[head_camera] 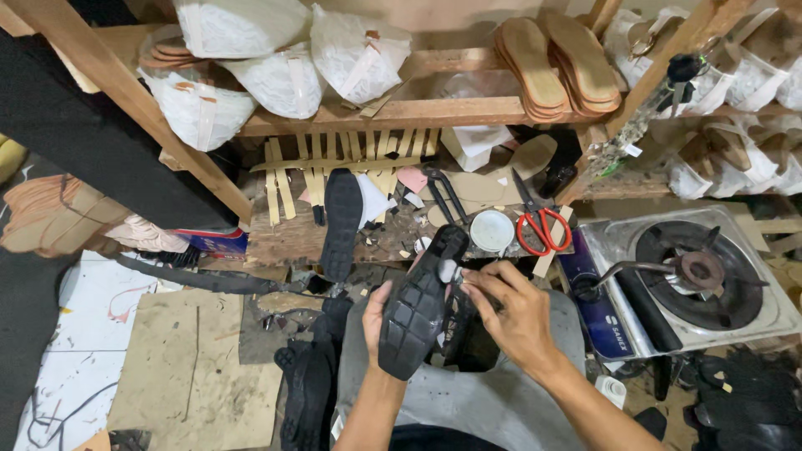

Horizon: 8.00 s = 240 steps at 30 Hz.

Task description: The person sits on the floor holding a black shoe sole and rubs it with a white wax block, periodically dipping the wax near a small gas stove burner and continuing to rub the sole surface. The person works the sole over their lap, turning it to treat different areas.

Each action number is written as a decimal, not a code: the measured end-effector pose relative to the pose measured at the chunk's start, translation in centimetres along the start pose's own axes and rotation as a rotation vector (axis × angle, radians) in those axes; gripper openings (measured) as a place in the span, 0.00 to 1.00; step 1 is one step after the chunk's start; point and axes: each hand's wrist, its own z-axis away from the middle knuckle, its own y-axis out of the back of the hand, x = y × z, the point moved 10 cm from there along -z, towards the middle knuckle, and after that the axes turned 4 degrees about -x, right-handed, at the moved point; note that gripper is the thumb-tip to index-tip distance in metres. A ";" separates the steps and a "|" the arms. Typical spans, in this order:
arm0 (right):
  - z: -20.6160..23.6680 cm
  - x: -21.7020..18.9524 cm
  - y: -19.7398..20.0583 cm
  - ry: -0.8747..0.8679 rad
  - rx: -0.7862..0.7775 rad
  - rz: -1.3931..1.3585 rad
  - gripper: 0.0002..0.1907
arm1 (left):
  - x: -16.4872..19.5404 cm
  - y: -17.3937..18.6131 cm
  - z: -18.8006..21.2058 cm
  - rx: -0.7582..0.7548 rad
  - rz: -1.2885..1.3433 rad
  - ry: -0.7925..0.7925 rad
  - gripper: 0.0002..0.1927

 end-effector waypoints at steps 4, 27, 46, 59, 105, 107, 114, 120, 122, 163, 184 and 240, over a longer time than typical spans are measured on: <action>2.3 -3.6 0.1 0.017 0.036 0.032 0.10 | -0.1 -1.5 -0.8 -0.162 -0.045 0.041 0.34; 3.1 -9.1 -1.4 0.349 -0.138 -0.082 0.13 | -1.2 -3.4 -0.6 -0.176 -0.175 0.047 0.36; -3.7 2.3 6.4 -0.219 0.180 -0.340 0.10 | -0.2 -2.8 -0.1 -0.071 0.222 -0.046 0.33; -3.5 -0.1 7.9 -0.153 0.209 -0.348 0.09 | 1.2 -4.3 -1.5 -0.094 0.341 -0.165 0.34; -2.1 -2.3 7.6 -0.170 0.210 -0.475 0.10 | -1.4 -8.3 -1.7 -0.172 0.635 0.010 0.37; -1.8 -2.3 7.6 -0.186 0.211 -0.464 0.10 | -1.3 -8.5 -1.6 -0.159 0.549 -0.005 0.37; -3.6 -2.4 6.2 -0.092 0.136 -0.224 0.10 | -0.9 -5.0 -0.7 0.076 -0.026 -0.001 0.39; -4.8 -1.7 2.5 -0.123 0.056 -0.014 0.10 | -1.0 -1.3 -1.1 0.055 -0.289 0.010 0.32; -2.2 -3.3 1.1 -0.064 0.037 0.027 0.09 | -1.3 -2.4 -1.4 -0.166 -0.175 0.099 0.33; -2.9 17.9 0.6 -0.478 0.089 0.205 0.15 | 15.3 -11.5 1.5 0.599 -2.610 -1.148 0.31; -3.6 10.0 -0.7 -0.264 0.056 0.006 0.13 | 4.0 4.9 1.7 0.146 -0.315 -0.181 0.24; 3.9 -8.4 0.2 0.251 -0.005 -0.053 0.13 | -1.4 -0.9 -3.3 -0.106 -0.049 -0.017 0.43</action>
